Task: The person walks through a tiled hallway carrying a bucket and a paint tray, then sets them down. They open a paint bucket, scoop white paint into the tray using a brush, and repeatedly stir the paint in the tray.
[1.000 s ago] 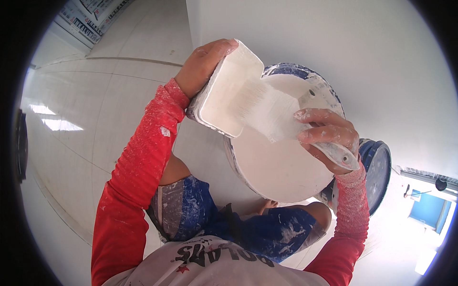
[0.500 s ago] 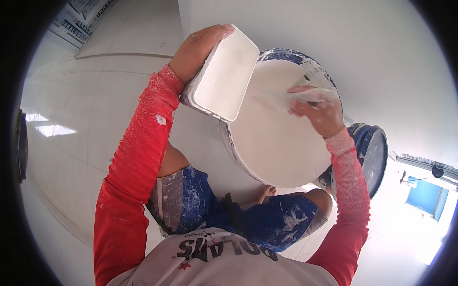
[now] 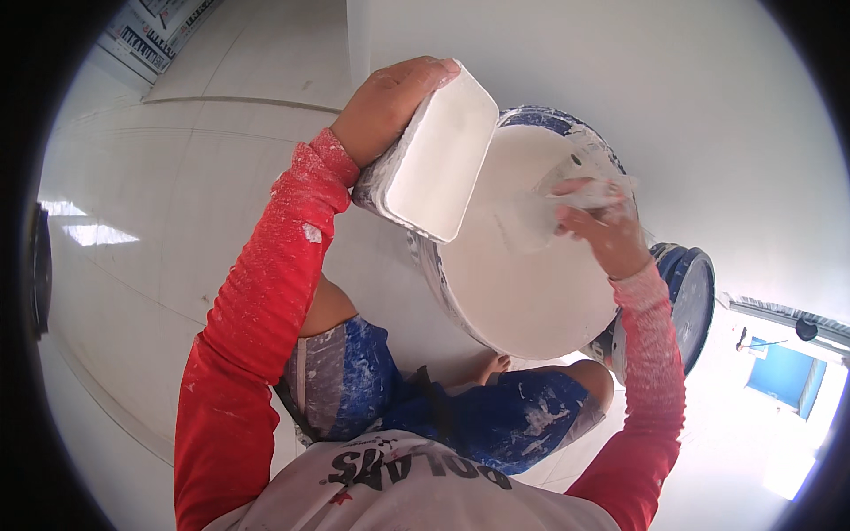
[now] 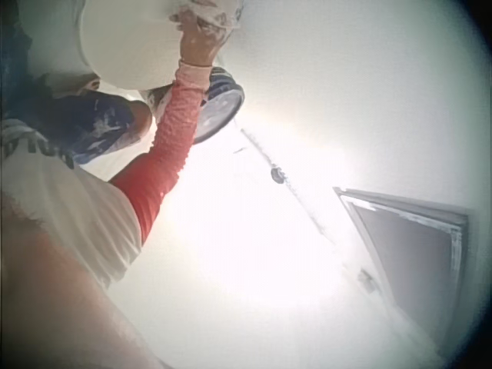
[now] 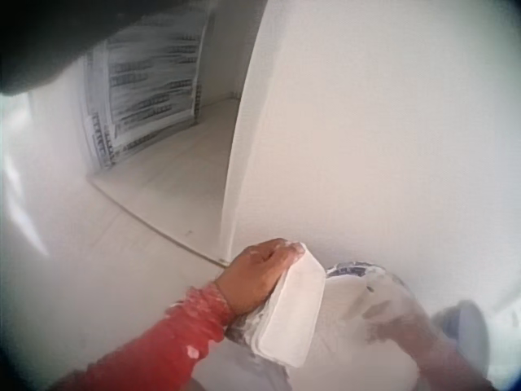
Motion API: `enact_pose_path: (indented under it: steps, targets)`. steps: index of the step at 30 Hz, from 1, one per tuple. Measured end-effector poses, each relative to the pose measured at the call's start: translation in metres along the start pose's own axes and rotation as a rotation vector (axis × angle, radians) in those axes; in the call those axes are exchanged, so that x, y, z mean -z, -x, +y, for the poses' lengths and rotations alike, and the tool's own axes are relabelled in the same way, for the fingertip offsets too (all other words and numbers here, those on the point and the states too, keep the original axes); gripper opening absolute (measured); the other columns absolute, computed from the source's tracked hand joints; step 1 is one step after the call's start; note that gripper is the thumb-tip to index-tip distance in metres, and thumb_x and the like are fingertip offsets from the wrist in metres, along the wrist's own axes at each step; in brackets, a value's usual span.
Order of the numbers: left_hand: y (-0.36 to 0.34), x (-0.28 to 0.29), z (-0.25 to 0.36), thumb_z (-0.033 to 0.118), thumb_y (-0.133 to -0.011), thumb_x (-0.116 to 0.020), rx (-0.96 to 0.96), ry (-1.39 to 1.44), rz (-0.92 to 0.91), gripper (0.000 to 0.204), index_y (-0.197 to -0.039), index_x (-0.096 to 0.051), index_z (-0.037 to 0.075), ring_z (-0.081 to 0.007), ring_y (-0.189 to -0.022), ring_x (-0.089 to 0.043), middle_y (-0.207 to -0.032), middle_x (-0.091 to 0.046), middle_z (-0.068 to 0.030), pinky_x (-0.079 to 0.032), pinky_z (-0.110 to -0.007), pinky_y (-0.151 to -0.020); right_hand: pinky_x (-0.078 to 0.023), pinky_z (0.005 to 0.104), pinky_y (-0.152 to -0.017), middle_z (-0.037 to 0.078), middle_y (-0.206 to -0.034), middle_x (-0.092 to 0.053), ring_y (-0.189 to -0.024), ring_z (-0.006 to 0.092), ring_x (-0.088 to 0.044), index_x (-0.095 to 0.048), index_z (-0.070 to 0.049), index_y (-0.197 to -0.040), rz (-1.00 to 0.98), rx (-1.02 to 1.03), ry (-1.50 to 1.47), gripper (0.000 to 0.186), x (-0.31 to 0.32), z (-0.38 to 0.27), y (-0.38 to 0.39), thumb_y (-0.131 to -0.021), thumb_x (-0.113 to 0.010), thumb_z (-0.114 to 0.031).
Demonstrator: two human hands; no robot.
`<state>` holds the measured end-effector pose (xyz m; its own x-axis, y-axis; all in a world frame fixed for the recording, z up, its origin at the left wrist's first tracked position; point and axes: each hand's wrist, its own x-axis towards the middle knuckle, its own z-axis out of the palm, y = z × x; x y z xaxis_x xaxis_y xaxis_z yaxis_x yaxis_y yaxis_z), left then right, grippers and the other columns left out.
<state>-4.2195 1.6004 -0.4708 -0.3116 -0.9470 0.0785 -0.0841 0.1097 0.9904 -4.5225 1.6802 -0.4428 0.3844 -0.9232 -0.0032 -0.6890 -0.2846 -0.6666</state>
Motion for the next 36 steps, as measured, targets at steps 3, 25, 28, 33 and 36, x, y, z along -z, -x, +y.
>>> enact_pose_path:
  steps: [3,25,28,33,36]
  targets:
    - [-0.003,0.000,-0.001,0.032,-0.097,-0.043,0.029,-0.041,-0.007,0.033,-0.108,-0.061,0.007,-0.0229,-0.087,-0.061,-0.102,-0.064,-0.0089,-0.047,-0.030,-0.080,-0.051,0.0266,-0.058,0.011,-0.095,-0.064,-0.076,0.0194,-0.066,-0.056,0.003,-0.105,0.373,-0.283,-0.628,0.023,0.039,-0.025,0.026,-0.085,-0.059,-0.008]
    - [0.002,-0.004,0.008,0.045,-0.088,-0.053,0.067,0.131,0.046,0.045,-0.093,-0.065,0.001,-0.0184,-0.077,-0.060,-0.082,-0.065,-0.0091,-0.046,-0.030,-0.074,-0.055,0.0319,-0.061,0.012,-0.084,-0.063,-0.068,0.0218,-0.066,-0.056,0.001,-0.103,0.553,-0.157,-0.826,0.023,-0.045,-0.069,-0.013,-0.088,-0.061,-0.016]
    - [0.001,-0.004,0.007,0.045,-0.088,-0.053,0.014,0.112,0.063,0.046,-0.093,-0.065,0.001,-0.0192,-0.078,-0.060,-0.083,-0.065,-0.0093,-0.046,-0.031,-0.074,-0.054,0.0324,-0.062,0.011,-0.083,-0.064,-0.066,0.0211,-0.067,-0.056,-0.001,-0.104,0.544,-0.181,-0.792,0.024,-0.043,-0.068,-0.013,-0.088,-0.061,-0.018]
    - [-0.002,-0.005,-0.001,0.047,-0.089,-0.050,-0.157,-0.032,0.089,0.048,-0.093,-0.064,0.001,-0.0243,-0.079,-0.061,-0.085,-0.066,-0.0124,-0.046,-0.033,-0.076,-0.055,0.0328,-0.062,0.012,-0.088,-0.062,-0.066,0.0212,-0.067,-0.056,0.000,-0.105,0.578,-0.186,-0.768,0.025,-0.046,-0.065,-0.013,-0.088,-0.060,-0.019]
    - [-0.003,-0.007,-0.009,0.048,-0.089,-0.048,-0.031,0.034,0.080,0.050,-0.094,-0.064,0.001,-0.0270,-0.079,-0.061,-0.085,-0.066,-0.0138,-0.047,-0.034,-0.076,-0.057,0.0336,-0.061,0.014,-0.100,-0.058,-0.069,0.0241,-0.067,-0.057,0.005,-0.104,0.587,-0.201,-0.799,0.027,-0.047,-0.063,-0.011,-0.088,-0.060,-0.018]
